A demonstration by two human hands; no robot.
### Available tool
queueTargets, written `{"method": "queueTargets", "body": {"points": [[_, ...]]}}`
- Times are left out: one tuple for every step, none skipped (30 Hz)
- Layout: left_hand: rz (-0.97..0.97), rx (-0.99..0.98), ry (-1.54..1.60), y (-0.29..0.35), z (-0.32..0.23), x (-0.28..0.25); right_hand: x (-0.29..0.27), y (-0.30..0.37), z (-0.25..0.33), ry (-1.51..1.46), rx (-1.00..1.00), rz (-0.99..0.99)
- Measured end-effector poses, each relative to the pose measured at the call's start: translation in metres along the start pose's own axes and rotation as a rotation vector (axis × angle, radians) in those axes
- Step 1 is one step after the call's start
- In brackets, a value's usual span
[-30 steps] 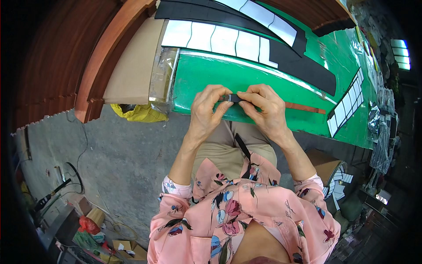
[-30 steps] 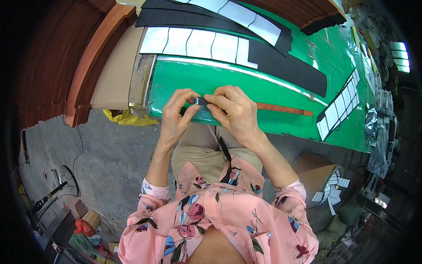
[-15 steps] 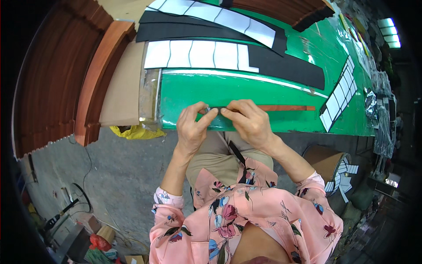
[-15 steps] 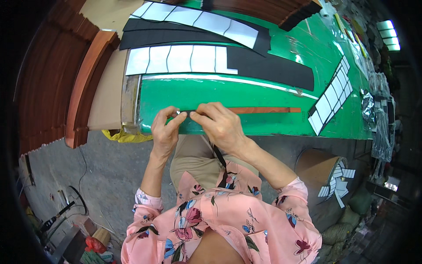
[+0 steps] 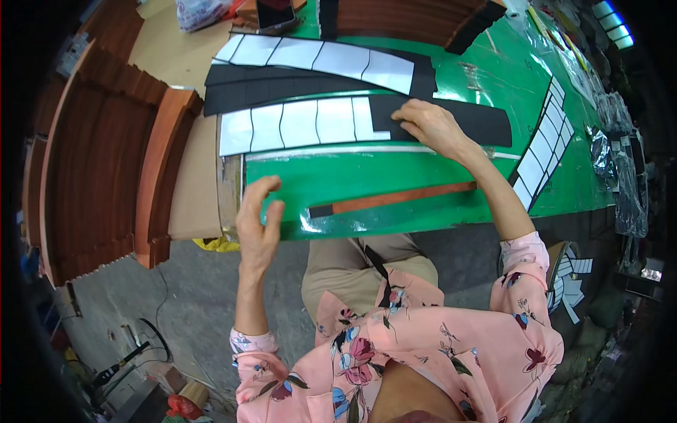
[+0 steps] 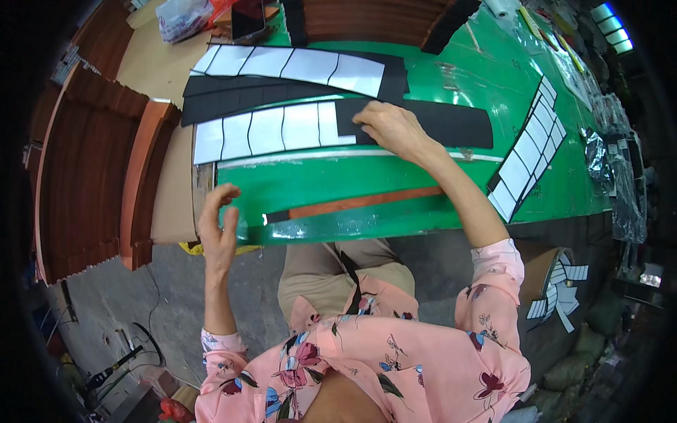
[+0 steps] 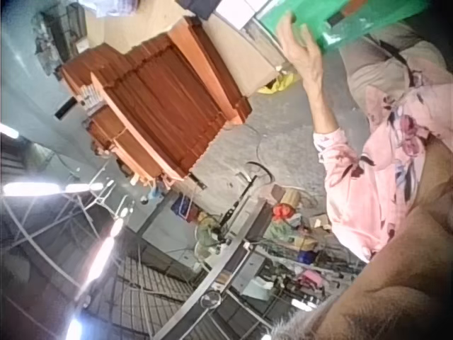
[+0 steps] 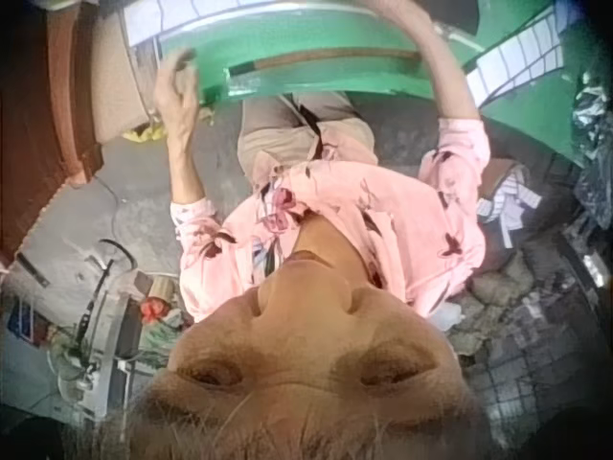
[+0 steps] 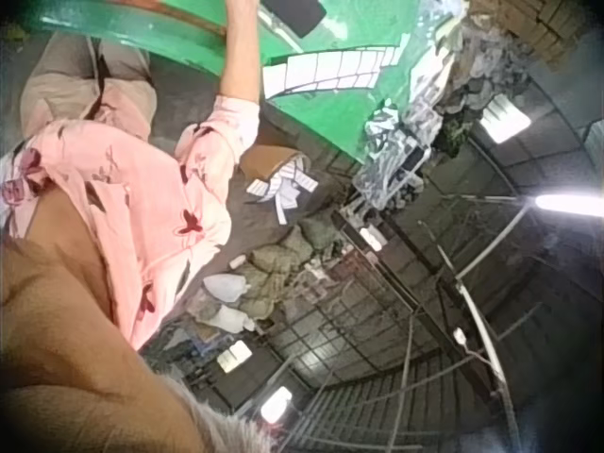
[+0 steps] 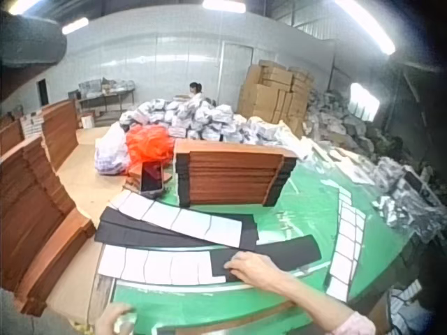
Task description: Applying black foam strips to wooden furniture components on an assembly table.
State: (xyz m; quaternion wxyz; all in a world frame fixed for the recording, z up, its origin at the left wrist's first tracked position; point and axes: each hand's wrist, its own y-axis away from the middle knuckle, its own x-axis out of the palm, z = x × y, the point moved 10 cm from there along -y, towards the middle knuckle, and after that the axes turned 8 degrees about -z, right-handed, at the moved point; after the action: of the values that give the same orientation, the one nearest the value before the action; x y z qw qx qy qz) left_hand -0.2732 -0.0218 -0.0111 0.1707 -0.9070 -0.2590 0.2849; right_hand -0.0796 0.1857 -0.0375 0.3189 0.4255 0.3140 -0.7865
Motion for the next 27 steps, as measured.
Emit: {"method": "queueTargets", "body": {"points": [[-0.036, -0.088, -0.005, -0.012, 0.009, -0.003, 0.009, -0.003, -0.019, 0.181, 0.039, 0.092], [-0.038, -0.082, -0.012, -0.027, 0.009, 0.000, 0.007, -0.008, -0.025, 0.177, 0.035, 0.085], [0.078, 0.015, -0.074, -0.044, 0.004, 0.018, 0.003, -0.014, -0.032, 0.193, 0.042, 0.055], [0.196, 0.107, -0.144, -0.059, -0.001, 0.035, 0.000, -0.020, -0.037, 0.202, 0.047, 0.026], [0.198, 0.112, -0.152, -0.074, 0.002, 0.044, -0.007, -0.026, -0.043, 0.191, 0.074, -0.054], [0.300, 0.195, -0.236, -0.083, 0.001, 0.067, -0.004, -0.031, -0.050, 0.184, 0.073, -0.061], [0.406, 0.281, -0.313, -0.091, 0.005, 0.092, -0.008, -0.033, -0.058, 0.242, 0.052, -0.148], [0.408, 0.346, -0.377, -0.099, 0.015, 0.106, -0.011, -0.036, -0.062, 0.297, 0.027, -0.236], [0.414, 0.380, -0.461, -0.107, 0.028, 0.119, -0.009, -0.038, -0.070, 0.294, 0.029, -0.242], [0.422, 0.413, -0.541, -0.117, 0.039, 0.133, -0.005, -0.038, -0.077, 0.332, -0.015, -0.252], [0.424, 0.415, -0.544, -0.127, 0.049, 0.145, -0.005, -0.041, -0.077, 0.370, -0.064, -0.261], [0.375, 0.457, -0.617, -0.139, 0.057, 0.155, -0.006, -0.044, -0.081, 0.368, -0.062, -0.263], [0.327, 0.496, -0.692, -0.150, 0.060, 0.159, 0.000, -0.048, -0.079, 0.383, -0.090, -0.158], [0.331, 0.494, -0.696, -0.158, 0.065, 0.165, 0.010, -0.050, -0.079, 0.399, -0.117, -0.052], [0.330, 0.500, -0.756, -0.165, 0.072, 0.171, 0.012, -0.053, -0.082, 0.393, -0.117, -0.051], [0.330, 0.510, -0.809, -0.172, 0.072, 0.178, 0.012, -0.054, -0.077, 0.432, -0.200, -0.067], [0.373, 0.488, -0.820, -0.178, 0.076, 0.185, 0.012, -0.054, -0.073, 0.469, -0.283, -0.082], [0.378, 0.489, -0.816, -0.182, 0.075, 0.189, 0.011, -0.054, -0.075, 0.469, -0.277, -0.079], [0.445, 0.491, -0.842, -0.184, 0.079, 0.196, 0.003, -0.053, -0.068, 0.391, -0.309, -0.120], [0.513, 0.492, -0.868, -0.184, 0.083, 0.203, -0.005, -0.051, -0.063, 0.313, -0.341, -0.160], [0.485, 0.540, -0.849, -0.185, 0.078, 0.201, -0.006, -0.050, -0.068, 0.315, -0.333, -0.157], [0.490, 0.546, -0.839, -0.184, 0.080, 0.200, -0.016, -0.047, -0.073, 0.256, -0.308, -0.228], [0.442, 0.579, -0.803, -0.184, 0.078, 0.196, -0.026, -0.044, -0.079, 0.200, -0.283, -0.296], [0.392, 0.611, -0.766, -0.183, 0.076, 0.192, -0.035, -0.042, -0.093, 0.183, -0.245, -0.335], [0.408, 0.638, -0.770, -0.183, 0.070, 0.190, -0.040, -0.043, -0.108, 0.173, -0.156, -0.305], [0.411, 0.642, -0.762, -0.183, 0.064, 0.194, -0.046, -0.042, -0.122, 0.163, -0.068, -0.276], [0.421, 0.684, -0.716, -0.179, 0.053, 0.201, -0.043, -0.040, -0.132, 0.147, -0.036, -0.177]]}}
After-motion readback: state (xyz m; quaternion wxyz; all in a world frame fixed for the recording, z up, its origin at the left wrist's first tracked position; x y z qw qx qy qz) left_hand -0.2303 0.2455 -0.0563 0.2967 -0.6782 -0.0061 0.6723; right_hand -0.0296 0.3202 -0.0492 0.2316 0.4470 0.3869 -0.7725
